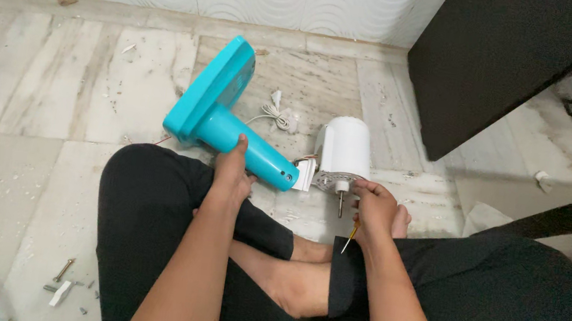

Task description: The person sits on the floor and uses a screwdriver to work on the internal components of a disassembled electric fan. They manipulate the fan motor and housing, attempting to adjust or fix parts while the fan cage and other components lie nearby.

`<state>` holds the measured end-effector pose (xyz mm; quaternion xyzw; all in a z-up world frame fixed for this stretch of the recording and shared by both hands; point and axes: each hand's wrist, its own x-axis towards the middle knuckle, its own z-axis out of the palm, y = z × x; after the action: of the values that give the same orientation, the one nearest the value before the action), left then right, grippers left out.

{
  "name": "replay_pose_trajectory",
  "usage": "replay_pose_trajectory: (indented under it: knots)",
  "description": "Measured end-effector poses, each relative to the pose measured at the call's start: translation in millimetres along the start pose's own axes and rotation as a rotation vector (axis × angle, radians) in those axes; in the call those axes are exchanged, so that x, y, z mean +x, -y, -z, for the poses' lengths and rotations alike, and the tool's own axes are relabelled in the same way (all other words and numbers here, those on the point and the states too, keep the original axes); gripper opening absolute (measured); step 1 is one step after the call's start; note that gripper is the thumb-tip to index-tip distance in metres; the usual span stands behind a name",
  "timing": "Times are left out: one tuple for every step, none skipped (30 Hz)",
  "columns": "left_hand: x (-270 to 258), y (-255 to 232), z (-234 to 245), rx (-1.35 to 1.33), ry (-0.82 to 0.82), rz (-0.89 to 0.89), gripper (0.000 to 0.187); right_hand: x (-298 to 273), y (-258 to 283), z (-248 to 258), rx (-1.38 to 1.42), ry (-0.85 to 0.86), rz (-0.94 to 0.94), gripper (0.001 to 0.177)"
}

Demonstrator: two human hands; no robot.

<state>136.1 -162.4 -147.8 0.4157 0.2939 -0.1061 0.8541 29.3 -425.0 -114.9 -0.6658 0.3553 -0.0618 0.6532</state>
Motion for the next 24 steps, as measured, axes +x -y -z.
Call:
replay_pose_trajectory:
  knots:
    - [-3.9,-0.1,-0.8,-0.028,0.024,-0.030,0.071,1.3,-1.5,0.5,0.025,0.005,0.022,0.014]
    - [-8.7,-0.9,-2.0,-0.055,0.049,-0.062,0.070,2.0,-3.5,-2.3,0.051,0.012,0.045,0.014]
    - [-14.0,-2.0,-3.6,-0.083,0.073,-0.094,0.070,2.5,-4.5,-4.0,0.077,0.019,0.068,0.014]
    - [-19.4,-3.9,-5.5,-0.084,0.086,-0.124,0.070,1.8,-5.8,-5.9,0.037,-0.004,0.087,0.017]
    - [-25.1,-5.9,-7.7,-0.086,0.099,-0.153,0.070,-0.2,-7.8,-8.9,-0.002,-0.029,0.107,0.021]
    - [-31.0,-8.7,-9.3,-0.087,0.112,-0.183,0.070,-1.3,-8.8,-11.3,-0.041,-0.052,0.127,0.025]
    - [-37.5,-11.3,-8.6,-0.071,0.156,-0.222,0.070,-1.2,-9.3,-12.9,-0.029,-0.038,0.141,0.029]
    - [-43.9,-13.2,-7.3,-0.058,0.203,-0.262,0.070,-0.3,-10.1,-14.6,-0.017,-0.024,0.157,0.033]
    - [-49.6,-13.9,-6.8,-0.044,0.250,-0.302,0.071,0.7,-11.7,-15.9,-0.006,-0.011,0.174,0.038]
    - [-53.2,-14.6,-9.0,-0.053,0.289,-0.353,0.071,3.4,-12.3,-16.9,-0.027,-0.020,0.164,0.040]
    - [-56.2,-14.1,-11.2,-0.062,0.328,-0.405,0.071,5.5,-13.2,-16.1,-0.049,-0.028,0.153,0.042]
    - [-58.1,-13.9,-12.8,-0.071,0.368,-0.456,0.071,7.3,-14.0,-15.2,-0.069,-0.038,0.143,0.044]
    - [-59.3,-13.2,-13.8,-0.048,0.369,-0.477,0.071,9.2,-14.8,-14.4,-0.075,-0.048,0.132,0.045]
    - [-60.1,-11.5,-14.0,-0.024,0.372,-0.497,0.071,10.7,-16.4,-13.4,-0.079,-0.058,0.120,0.045]
    - [-60.3,-10.2,-12.8,0.000,0.374,-0.517,0.070,12.3,-18.2,-12.7,-0.082,-0.069,0.108,0.046]
    - [-60.5,-8.8,-10.7,-0.017,0.421,-0.547,0.067,13.8,-20.3,-12.3,-0.093,-0.078,0.127,0.046]
    - [-59.6,-8.9,-9.6,-0.034,0.468,-0.577,0.063,16.2,-22.0,-13.6,-0.103,-0.087,0.146,0.047]
    - [-58.0,-9.8,-10.7,-0.050,0.514,-0.605,0.060,18.7,-23.6,-13.5,-0.114,-0.097,0.164,0.048]
    - [-57.8,-10.5,-11.8,-0.052,0.509,-0.596,0.061,21.5,-24.5,-12.3,-0.150,-0.107,0.160,0.047]
    - [-60.1,-10.7,-10.7,-0.052,0.503,-0.587,0.062,23.5,-25.7,-11.6,-0.184,-0.116,0.155,0.047]
    - [-61.6,-11.9,-10.8,-0.052,0.497,-0.578,0.063,25.0,-27.0,-11.0,-0.219,-0.125,0.150,0.046]
    - [-62.6,-12.7,-11.2,-0.036,0.489,-0.578,0.062,25.4,-28.7,-10.0,-0.215,-0.121,0.175,0.047]
    - [-63.4,-13.1,-11.1,-0.020,0.481,-0.578,0.061,26.0,-29.3,-10.0,-0.212,-0.118,0.200,0.047]
    - [-63.6,-13.1,-11.3,-0.005,0.473,-0.578,0.061,26.3,-28.7,-9.8,-0.209,-0.114,0.225,0.047]
